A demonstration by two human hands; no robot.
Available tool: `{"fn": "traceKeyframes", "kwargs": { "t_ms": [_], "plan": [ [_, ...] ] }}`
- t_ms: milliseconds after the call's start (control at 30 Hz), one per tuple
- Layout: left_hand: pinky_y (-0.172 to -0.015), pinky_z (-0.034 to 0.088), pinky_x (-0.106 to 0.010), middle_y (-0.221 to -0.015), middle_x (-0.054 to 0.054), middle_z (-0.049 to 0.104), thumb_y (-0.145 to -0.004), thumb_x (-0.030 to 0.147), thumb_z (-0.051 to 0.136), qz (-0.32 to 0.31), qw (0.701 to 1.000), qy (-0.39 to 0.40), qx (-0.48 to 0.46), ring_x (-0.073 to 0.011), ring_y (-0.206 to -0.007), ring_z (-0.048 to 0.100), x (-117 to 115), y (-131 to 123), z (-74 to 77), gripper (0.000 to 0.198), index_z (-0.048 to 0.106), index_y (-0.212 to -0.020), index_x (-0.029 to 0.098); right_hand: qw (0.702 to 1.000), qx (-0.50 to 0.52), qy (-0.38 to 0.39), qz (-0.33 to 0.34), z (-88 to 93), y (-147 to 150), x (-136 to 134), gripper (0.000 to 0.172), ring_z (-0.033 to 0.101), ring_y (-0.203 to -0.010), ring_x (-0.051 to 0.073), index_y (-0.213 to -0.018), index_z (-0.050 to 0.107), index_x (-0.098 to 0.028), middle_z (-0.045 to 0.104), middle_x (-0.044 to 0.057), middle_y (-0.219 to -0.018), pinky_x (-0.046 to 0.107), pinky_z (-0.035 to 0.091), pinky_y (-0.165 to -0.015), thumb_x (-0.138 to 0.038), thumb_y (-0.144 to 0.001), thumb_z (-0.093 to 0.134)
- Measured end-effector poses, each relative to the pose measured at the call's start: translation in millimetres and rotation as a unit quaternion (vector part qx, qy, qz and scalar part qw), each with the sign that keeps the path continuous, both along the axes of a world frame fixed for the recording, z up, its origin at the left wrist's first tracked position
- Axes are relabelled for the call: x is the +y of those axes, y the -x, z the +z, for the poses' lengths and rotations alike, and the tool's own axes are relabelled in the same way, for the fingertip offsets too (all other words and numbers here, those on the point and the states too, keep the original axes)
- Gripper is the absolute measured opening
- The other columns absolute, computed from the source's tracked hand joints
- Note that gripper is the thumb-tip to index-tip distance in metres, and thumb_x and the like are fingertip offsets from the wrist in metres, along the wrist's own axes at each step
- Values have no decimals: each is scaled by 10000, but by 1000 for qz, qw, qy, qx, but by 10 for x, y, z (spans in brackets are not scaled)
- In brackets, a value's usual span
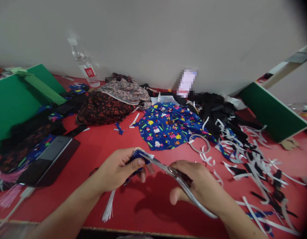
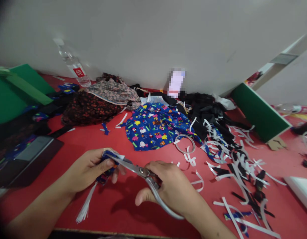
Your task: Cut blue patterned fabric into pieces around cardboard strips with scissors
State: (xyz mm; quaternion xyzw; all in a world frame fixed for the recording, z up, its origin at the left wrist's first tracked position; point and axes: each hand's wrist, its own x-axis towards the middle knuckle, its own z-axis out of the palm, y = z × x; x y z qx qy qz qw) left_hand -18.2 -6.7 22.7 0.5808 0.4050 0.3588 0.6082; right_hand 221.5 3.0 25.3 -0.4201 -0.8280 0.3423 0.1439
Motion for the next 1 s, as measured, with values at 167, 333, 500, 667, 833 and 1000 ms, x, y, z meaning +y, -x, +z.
{"fn": "traceKeyframes", "kwargs": {
  "t_ms": [167, 333, 500, 667, 833, 1000],
  "plan": [
    [-571, 456, -194, -781, -38, 678, -869, 294, 491, -4, 1000, 0, -11, -93, -582, 612, 4, 4, 1, 204, 620, -865, 136, 1000, 2, -13, 4, -15, 6, -5, 495, 389, -520, 91, -809, 586, -165, 484, -36, -601, 196, 279, -488, -625, -635, 639],
    [-574, 456, -197, -765, -45, 678, -868, 298, 492, -5, 1000, 0, 3, -99, -585, 616, 8, 9, 3, 220, 628, -852, 126, 999, -3, -36, 4, -35, 13, 0, 483, 393, -519, 90, -787, 576, -165, 480, -39, -594, 200, 278, -493, -625, -651, 627],
    [-556, 449, -190, -773, -50, 686, -869, 303, 491, -7, 1000, 5, -4, -96, -574, 614, 12, 11, 3, 224, 620, -854, 121, 998, -11, -56, 5, -58, 14, 8, 473, 410, -510, 93, -767, 560, -173, 499, -34, -591, 201, 277, -492, -630, -661, 618],
    [-576, 458, -193, -792, -47, 687, -870, 294, 492, -13, 1000, -3, -2, -92, -580, 616, 13, 24, -3, 214, 625, -853, 127, 997, -29, -66, 1, -59, 13, 5, 470, 426, -512, 102, -759, 552, -179, 525, -20, -603, 203, 286, -499, -638, -670, 605],
    [-567, 452, -188, -754, -48, 680, -867, 302, 496, -18, 1000, 0, 3, -93, -576, 615, 17, 27, 9, 228, 629, -846, 118, 996, -40, -77, -3, -63, 2, -9, 468, 434, -518, 107, -756, 547, -183, 528, -22, -606, 206, 283, -503, -635, -661, 617],
    [-564, 457, -200, -785, -61, 690, -870, 297, 489, -13, 1000, -1, 3, -98, -572, 617, 13, 18, 8, 222, 619, -860, 117, 997, -39, -65, 0, -61, 17, 4, 475, 445, -529, 113, -779, 552, -183, 540, -13, -626, 205, 292, -501, -639, -658, 612]
  ]
}}
